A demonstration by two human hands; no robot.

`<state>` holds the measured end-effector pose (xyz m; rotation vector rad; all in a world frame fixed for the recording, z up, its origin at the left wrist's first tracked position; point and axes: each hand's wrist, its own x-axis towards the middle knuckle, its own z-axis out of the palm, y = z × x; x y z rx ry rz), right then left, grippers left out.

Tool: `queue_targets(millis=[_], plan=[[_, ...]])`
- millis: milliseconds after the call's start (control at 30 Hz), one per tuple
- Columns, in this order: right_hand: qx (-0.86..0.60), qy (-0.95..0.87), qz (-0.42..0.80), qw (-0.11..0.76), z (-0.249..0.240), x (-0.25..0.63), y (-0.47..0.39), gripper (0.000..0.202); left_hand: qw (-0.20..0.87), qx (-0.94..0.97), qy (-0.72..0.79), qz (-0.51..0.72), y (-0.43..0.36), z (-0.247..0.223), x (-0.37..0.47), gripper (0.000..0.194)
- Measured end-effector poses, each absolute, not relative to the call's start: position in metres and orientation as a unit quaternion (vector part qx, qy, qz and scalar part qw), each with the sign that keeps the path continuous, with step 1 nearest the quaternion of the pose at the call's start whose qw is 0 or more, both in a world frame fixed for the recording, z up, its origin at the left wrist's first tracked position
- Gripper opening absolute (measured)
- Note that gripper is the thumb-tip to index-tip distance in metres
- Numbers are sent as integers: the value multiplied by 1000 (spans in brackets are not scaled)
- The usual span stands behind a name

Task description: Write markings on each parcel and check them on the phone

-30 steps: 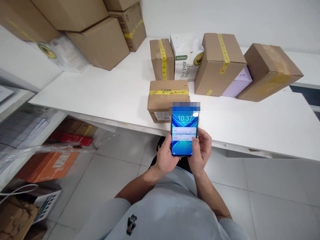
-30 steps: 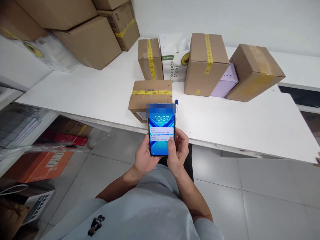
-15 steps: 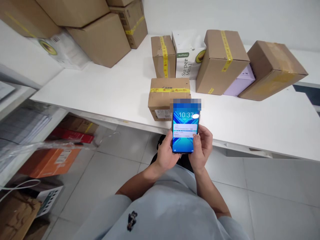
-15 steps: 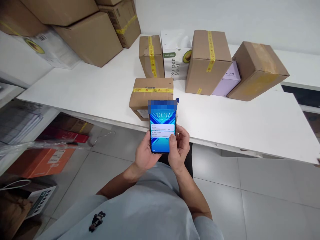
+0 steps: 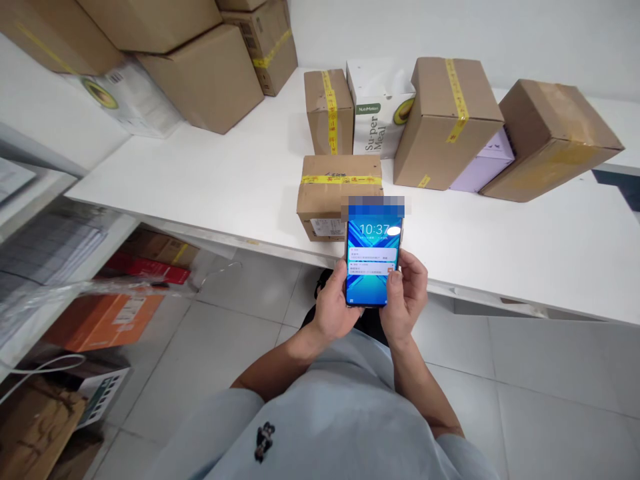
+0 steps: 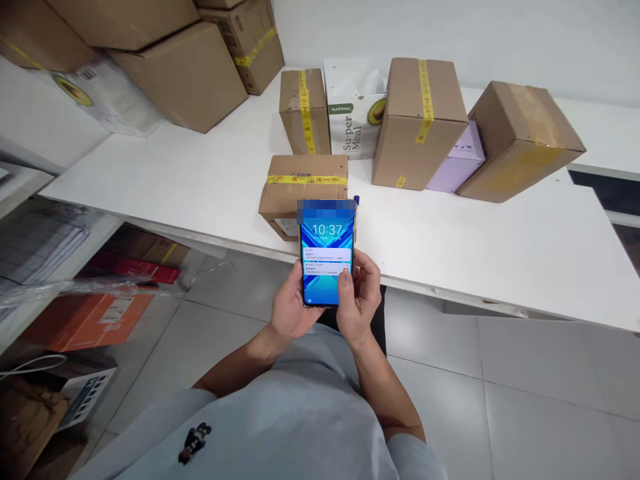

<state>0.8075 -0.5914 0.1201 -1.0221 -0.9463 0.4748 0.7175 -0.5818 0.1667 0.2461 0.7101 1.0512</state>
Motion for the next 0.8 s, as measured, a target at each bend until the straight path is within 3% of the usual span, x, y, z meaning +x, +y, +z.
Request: queue_targets(millis=[600,700,800], plan=[[-482,-436,210,731,119,815,-591,33,820,137,270,486,-575,156,718,41],[-498,-465,235,693,117,820,-594,41,820,142,271,484,-573,160,718,42],[-521,-505,239,645,114,826,-600,64,809,162,276,494,-572,160,721,41]])
